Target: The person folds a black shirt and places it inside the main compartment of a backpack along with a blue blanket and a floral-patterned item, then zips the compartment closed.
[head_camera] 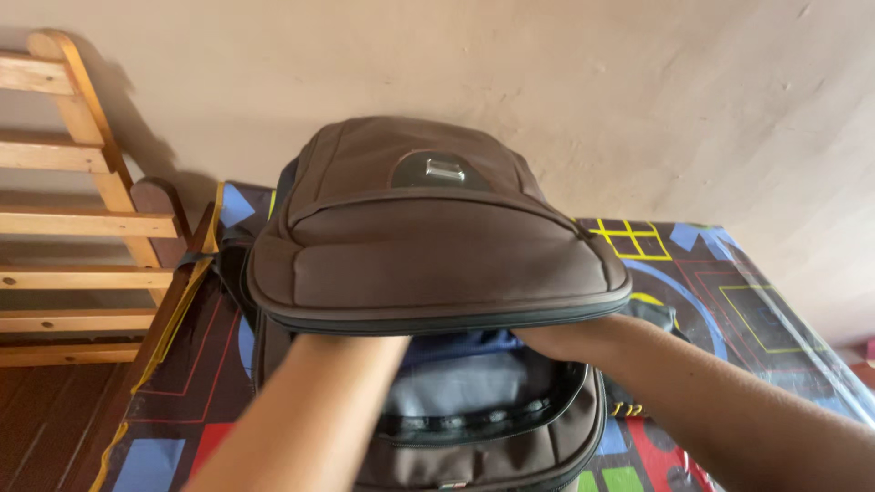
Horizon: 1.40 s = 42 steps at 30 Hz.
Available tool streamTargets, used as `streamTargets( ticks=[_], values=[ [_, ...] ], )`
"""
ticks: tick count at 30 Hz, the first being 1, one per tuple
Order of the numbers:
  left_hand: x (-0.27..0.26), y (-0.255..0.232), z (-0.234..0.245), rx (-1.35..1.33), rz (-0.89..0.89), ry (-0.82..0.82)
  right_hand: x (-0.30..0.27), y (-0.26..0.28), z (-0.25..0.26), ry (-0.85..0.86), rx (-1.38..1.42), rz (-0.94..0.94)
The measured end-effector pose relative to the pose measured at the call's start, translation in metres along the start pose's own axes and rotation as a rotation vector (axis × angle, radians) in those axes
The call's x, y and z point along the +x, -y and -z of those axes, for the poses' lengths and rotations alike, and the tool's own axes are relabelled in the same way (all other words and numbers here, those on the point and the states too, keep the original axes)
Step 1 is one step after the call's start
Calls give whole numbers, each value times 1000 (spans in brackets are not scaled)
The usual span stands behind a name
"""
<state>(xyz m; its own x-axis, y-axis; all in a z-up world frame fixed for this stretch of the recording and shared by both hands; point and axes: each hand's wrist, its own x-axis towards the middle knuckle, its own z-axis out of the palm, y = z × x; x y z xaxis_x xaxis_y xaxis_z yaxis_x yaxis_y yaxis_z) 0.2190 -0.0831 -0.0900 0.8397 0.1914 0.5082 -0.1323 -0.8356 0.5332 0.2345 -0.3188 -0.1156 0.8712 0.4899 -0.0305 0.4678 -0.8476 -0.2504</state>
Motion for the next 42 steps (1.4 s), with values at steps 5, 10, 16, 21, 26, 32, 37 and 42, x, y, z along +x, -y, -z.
streamTargets(
  ticks=[5, 10, 16, 21, 26, 32, 37, 42],
  values=[
    [-96, -76, -3, 183, -292, -38, -15, -21, -12, -73, 127, -10],
    [-79, -47, -5, -91, -338, 155, -54, 8, 22, -44, -82, -115],
    [-92, -60, -11, -88, -405, 370, -113, 5, 20, -394, -19, -473],
    [-107, -105, -8, -221, -333, 246, -175, -75, -13, -554, -31, -495],
    [-132, -168, -41, -139, -715, 795, -234, -176, -65, -420, 437, -1052],
    [-139, -225, -134, -8, -545, 763, -241, -196, -60, -317, 863, -1204],
    [-125, -244, -155, 213, -343, 1375, -227, -213, -29, -316, 1419, -1182],
    [-143, -231, -209, 160, -334, 1057, -205, -221, -7, -352, 1388, -1127]
  ],
)
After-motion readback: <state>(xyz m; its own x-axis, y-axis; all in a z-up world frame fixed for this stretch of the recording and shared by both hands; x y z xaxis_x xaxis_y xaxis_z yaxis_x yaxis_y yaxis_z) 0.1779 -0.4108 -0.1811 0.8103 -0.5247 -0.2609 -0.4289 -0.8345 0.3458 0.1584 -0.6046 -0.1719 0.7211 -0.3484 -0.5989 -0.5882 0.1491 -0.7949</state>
